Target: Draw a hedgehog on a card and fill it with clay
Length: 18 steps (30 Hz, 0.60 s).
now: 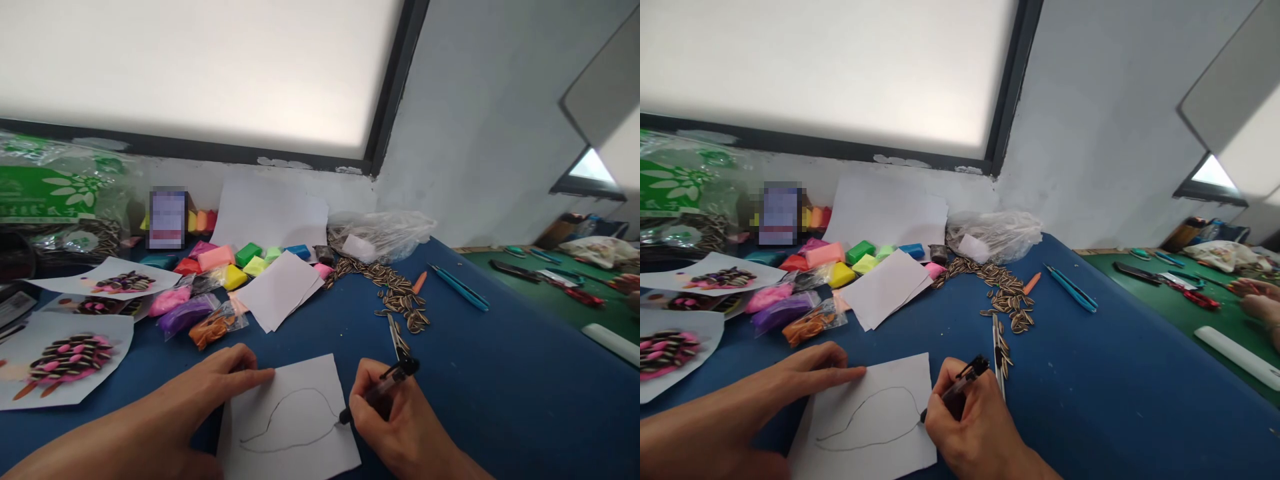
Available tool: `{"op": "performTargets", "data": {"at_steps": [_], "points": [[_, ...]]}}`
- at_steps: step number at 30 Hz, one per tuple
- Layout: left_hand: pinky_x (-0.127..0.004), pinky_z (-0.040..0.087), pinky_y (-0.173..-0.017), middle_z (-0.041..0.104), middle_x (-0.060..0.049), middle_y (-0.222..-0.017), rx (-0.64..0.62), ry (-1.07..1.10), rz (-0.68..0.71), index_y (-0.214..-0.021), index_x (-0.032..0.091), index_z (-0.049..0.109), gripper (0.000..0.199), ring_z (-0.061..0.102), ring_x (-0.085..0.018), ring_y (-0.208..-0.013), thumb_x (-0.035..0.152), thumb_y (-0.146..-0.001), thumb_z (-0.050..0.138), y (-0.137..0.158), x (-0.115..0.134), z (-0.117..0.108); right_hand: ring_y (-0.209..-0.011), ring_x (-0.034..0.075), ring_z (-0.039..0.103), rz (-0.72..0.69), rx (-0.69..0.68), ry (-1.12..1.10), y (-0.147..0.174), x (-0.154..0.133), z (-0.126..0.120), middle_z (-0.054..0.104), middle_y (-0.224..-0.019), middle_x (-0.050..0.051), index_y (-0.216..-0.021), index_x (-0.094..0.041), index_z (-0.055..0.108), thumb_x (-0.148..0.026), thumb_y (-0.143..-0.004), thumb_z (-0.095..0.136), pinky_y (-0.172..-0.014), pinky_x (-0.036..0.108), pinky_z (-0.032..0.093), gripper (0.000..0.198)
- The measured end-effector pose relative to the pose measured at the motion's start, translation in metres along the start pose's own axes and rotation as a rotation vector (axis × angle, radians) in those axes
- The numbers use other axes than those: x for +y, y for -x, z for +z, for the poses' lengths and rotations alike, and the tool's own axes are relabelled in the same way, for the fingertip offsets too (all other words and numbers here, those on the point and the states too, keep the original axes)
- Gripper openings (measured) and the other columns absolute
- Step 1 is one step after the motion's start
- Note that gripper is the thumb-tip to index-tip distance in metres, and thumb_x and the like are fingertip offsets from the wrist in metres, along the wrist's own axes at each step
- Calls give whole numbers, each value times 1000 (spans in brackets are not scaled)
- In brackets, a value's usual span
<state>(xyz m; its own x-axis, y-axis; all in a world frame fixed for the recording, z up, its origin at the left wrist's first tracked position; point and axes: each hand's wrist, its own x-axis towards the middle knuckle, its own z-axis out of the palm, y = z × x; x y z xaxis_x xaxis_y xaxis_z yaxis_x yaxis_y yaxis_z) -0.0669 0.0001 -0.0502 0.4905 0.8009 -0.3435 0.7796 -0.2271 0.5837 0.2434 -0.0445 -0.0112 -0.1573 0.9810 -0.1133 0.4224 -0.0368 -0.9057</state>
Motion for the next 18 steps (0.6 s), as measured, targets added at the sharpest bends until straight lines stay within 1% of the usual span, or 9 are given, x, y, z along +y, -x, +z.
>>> {"op": "performTargets", "data": {"at_steps": [3,6,12,15,18], "points": [[-45,40,-119,37,8,-167,-5,20,2,-150,51,51,97,36,-39,-151,13,-63,75,1,5,-3,-52,11,32,-1,-4,-2,0,2,0,35,-56,-8,-66,-25,41,-31,-78,53,-48,26,25,18],[-42,41,-118,39,9,-165,-15,38,-5,-148,52,52,95,36,-37,-151,13,-64,74,2,10,-5,-51,11,31,-11,-8,-6,0,3,-1,34,-55,-8,-67,-25,41,-31,-79,53,-47,26,26,18],[-47,39,-120,42,6,-164,8,43,28,-147,50,54,96,38,-39,-150,12,-61,73,0,9,-2,-51,11,31,-17,14,4,-1,3,-2,34,-55,-8,-66,-25,41,-30,-79,54,-48,25,26,19],[-47,40,-119,40,6,-166,31,40,43,-147,50,53,97,37,-40,-150,11,-61,74,-1,4,0,-52,11,31,-20,11,7,-1,5,-2,34,-55,-8,-67,-25,42,-31,-79,54,-48,26,26,19],[-48,39,-119,38,7,-167,28,29,23,-148,52,52,99,37,-40,-150,11,-61,76,-1,2,-1,-53,11,31,-21,10,10,-2,6,-2,34,-56,-8,-67,-25,41,-31,-79,54,-49,26,26,19]]}}
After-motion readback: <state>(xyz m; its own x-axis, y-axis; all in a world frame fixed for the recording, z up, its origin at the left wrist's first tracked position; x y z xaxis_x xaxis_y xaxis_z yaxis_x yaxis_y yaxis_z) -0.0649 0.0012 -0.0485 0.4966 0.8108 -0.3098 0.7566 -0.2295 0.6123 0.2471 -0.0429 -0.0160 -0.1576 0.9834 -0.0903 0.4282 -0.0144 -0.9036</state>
